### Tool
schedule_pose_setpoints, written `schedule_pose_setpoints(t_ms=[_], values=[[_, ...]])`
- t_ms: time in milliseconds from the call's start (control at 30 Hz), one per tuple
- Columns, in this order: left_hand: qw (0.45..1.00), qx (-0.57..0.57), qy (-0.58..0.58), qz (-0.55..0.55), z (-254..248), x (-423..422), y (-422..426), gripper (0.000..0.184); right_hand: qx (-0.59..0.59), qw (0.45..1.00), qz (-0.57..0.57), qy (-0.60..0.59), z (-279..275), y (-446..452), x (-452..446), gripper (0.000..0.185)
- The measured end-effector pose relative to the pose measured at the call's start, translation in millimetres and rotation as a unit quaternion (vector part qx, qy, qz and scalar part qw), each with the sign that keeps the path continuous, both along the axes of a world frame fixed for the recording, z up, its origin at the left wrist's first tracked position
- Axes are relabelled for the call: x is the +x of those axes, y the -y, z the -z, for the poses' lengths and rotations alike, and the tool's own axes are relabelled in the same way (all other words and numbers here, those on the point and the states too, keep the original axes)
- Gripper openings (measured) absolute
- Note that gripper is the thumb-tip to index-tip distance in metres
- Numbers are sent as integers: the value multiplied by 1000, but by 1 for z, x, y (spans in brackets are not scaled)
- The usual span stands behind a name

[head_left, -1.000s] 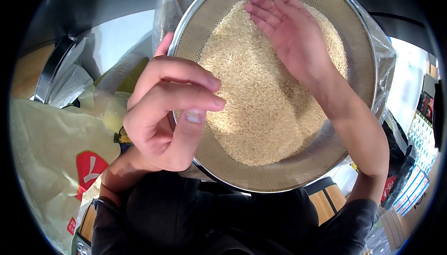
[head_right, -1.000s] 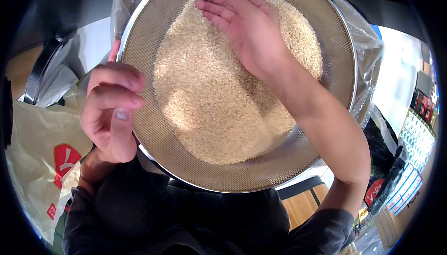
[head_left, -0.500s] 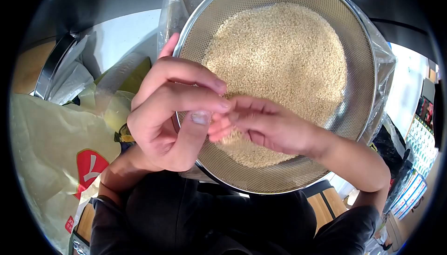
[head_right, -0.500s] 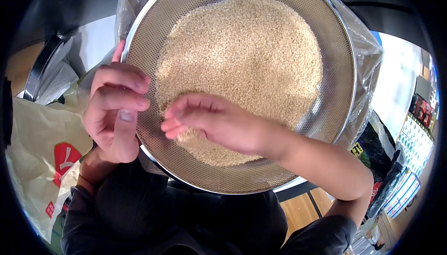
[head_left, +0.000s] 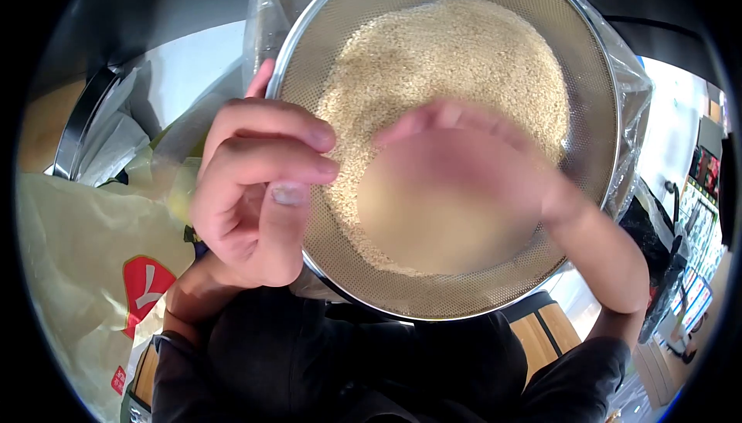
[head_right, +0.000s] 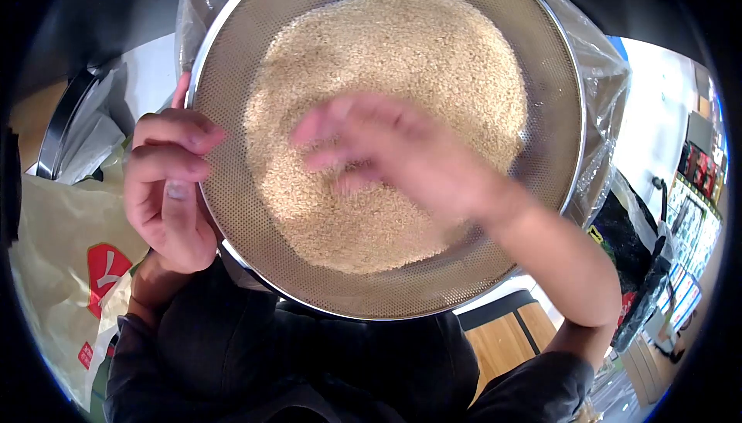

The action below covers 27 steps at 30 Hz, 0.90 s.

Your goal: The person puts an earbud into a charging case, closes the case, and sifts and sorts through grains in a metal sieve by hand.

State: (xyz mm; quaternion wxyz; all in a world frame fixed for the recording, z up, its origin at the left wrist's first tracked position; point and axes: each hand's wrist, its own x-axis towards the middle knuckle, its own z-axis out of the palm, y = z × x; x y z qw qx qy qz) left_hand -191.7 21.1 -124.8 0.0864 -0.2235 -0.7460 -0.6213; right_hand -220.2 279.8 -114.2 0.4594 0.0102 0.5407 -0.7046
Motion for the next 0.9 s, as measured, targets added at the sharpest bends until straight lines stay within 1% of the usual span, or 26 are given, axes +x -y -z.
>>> schedule_pose_setpoints(t_ms=[33, 67, 100, 133, 200, 233, 300, 333, 400, 533, 600, 633, 667, 733, 767, 800, 867, 900], values=[[999, 38, 2, -20, 2, 0, -2, 11, 23, 998, 50, -6, 7, -4, -15, 49], [999, 42, 2, -17, 2, 0, -3, 11, 11, 993, 89, -81, 12, -16, -28, 52], [999, 41, 2, -14, 3, 0, -2, 12, 32, 983, 123, -135, 11, -27, -42, 54], [999, 40, 1, -12, 3, 0, -1, 12, 57, 967, 134, -211, 15, -38, -53, 53], [999, 33, 0, -4, 3, -1, 2, 12, 82, 941, 159, -287, 17, -59, -71, 52], [1000, 24, 0, 3, 2, -1, 2, 12, 83, 941, 160, -287, 19, -65, -76, 52], [1000, 21, -2, 4, 3, -1, 2, 12, 134, 927, 196, -290, 21, -74, -79, 52], [1000, 17, -4, 4, 3, -1, 2, 12, 135, 926, 198, -290, 23, -75, -77, 52], [1000, 15, -3, 6, 3, -1, 2, 12, 123, 940, 222, -229, 29, -75, -71, 53], [1000, 12, 0, 0, 3, 0, 1, 11, 92, 956, 204, -190, 29, -66, -43, 50], [1000, 19, -2, -1, 5, 0, 1, 12, 72, 973, 220, 5, 20, -55, -22, 52], [1000, 25, -4, -3, 5, 0, 1, 12, 66, 973, 215, 52, 20, -52, -13, 53], [1000, 26, -4, -2, 6, 0, 1, 12, 67, 973, 216, 52, 19, -51, -3, 53], [1000, 23, -2, -1, 5, 0, 1, 12, 24, 979, 164, 118, 15, -49, 15, 54], [1000, 24, -3, -1, 5, 0, 1, 12, 25, 977, 156, 145, 9, -46, 23, 56], [1000, 21, -3, -2, 5, 0, 1, 12, 26, 977, 157, 145, 7, -44, 31, 56], [1000, 17, -4, -2, 5, 0, 2, 12, -35, 983, 99, 147, 8, -43, 47, 57], [1000, 18, -1, -5, 5, 0, 1, 12, -43, 989, 61, 131, 9, -43, 54, 59]])
